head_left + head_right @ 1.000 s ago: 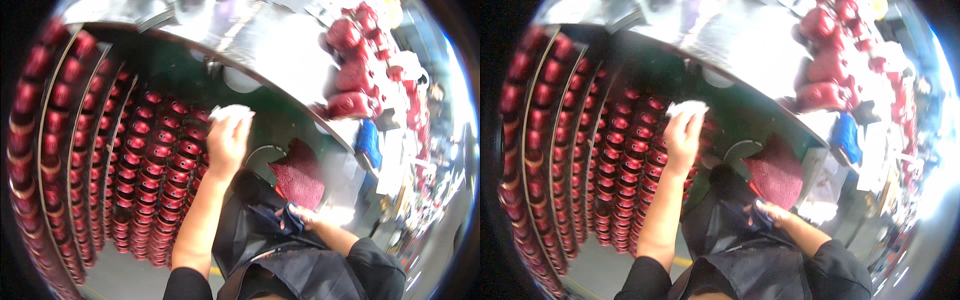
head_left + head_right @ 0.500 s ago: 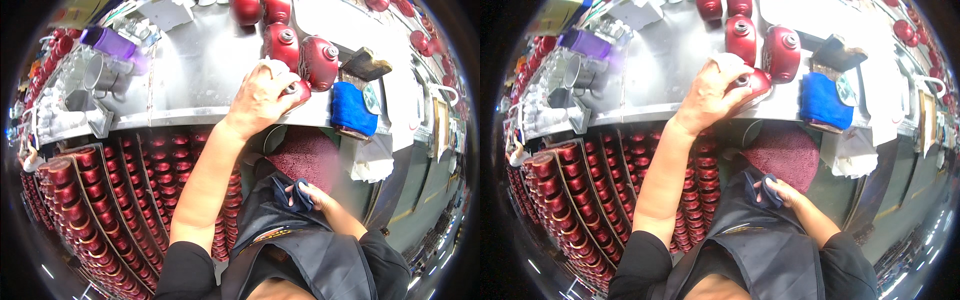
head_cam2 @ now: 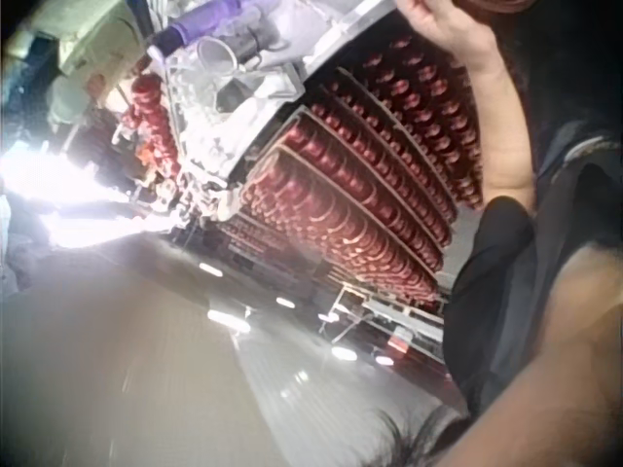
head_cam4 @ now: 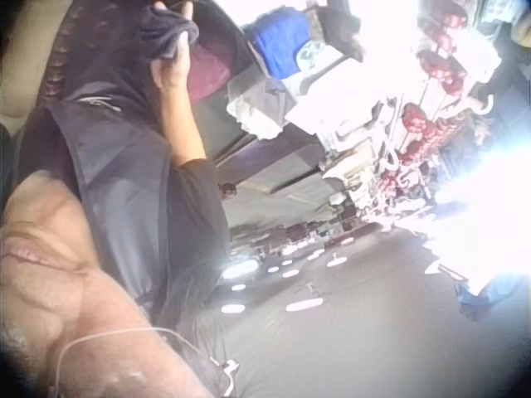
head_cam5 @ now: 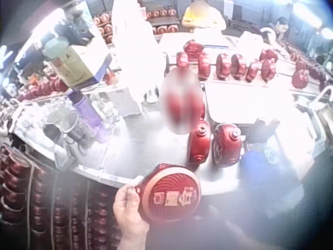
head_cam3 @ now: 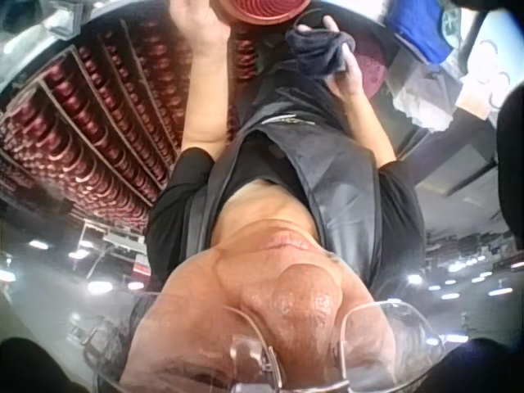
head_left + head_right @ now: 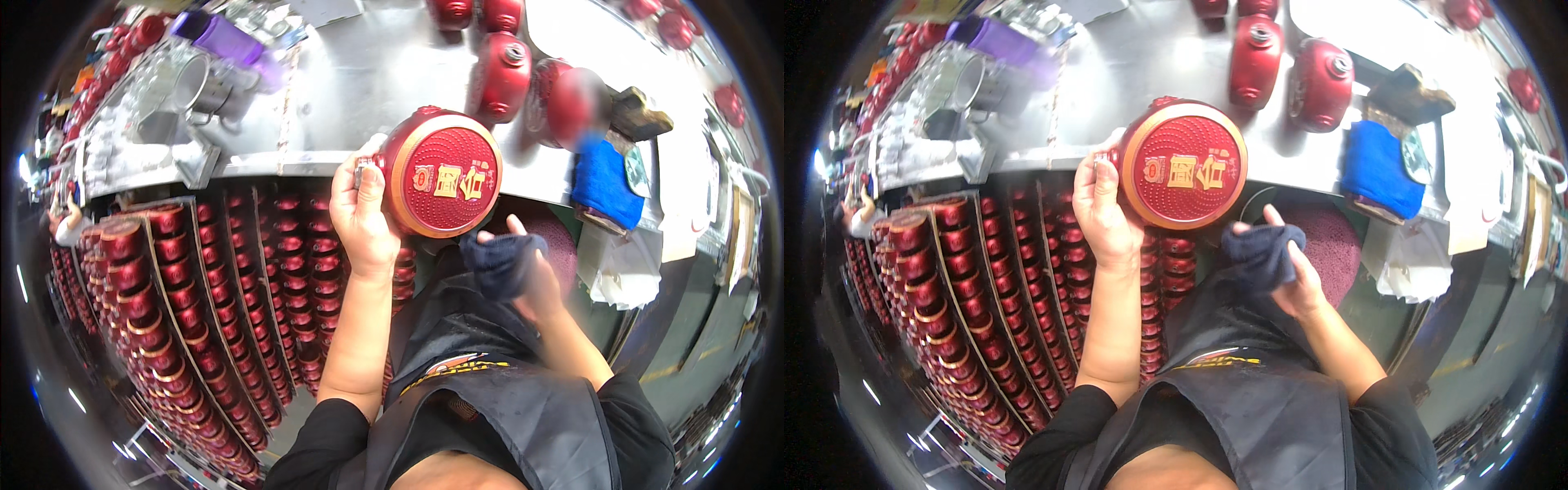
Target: The person wipes the surface of red decorative objects with a cloth, then places them on a multi-tiered rack. The person repeats this process for several objects, handling them one at a time.
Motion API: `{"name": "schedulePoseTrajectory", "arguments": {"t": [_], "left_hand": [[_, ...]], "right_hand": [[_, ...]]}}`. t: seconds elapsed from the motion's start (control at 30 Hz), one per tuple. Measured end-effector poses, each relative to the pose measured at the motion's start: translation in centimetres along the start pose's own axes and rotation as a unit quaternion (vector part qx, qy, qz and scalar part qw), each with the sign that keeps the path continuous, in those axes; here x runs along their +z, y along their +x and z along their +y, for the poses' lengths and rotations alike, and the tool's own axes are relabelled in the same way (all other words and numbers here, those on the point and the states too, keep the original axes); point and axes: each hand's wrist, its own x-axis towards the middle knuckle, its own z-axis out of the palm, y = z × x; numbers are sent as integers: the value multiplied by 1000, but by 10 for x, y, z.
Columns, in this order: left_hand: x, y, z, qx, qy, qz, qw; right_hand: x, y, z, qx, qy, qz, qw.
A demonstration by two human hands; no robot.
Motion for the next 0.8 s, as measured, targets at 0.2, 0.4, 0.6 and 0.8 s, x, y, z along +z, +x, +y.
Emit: {"name": "schedulePoseTrajectory", "arguments": {"t": [0.2,0.4,0.6,0.8], "left_hand": [[-33,-38,28,76,68,88,991],[-63,-72,60,114,107,114,981],[-90,-97,80,132,97,161,973],[-115,-112,90,150,87,248,953]], "right_hand": [[58,48,25,-58,-117,-46,990],[86,65,57,-70,-214,-58,973],[120,87,76,13,-250,-12,968],[144,90,103,102,-277,-1,956]]}}
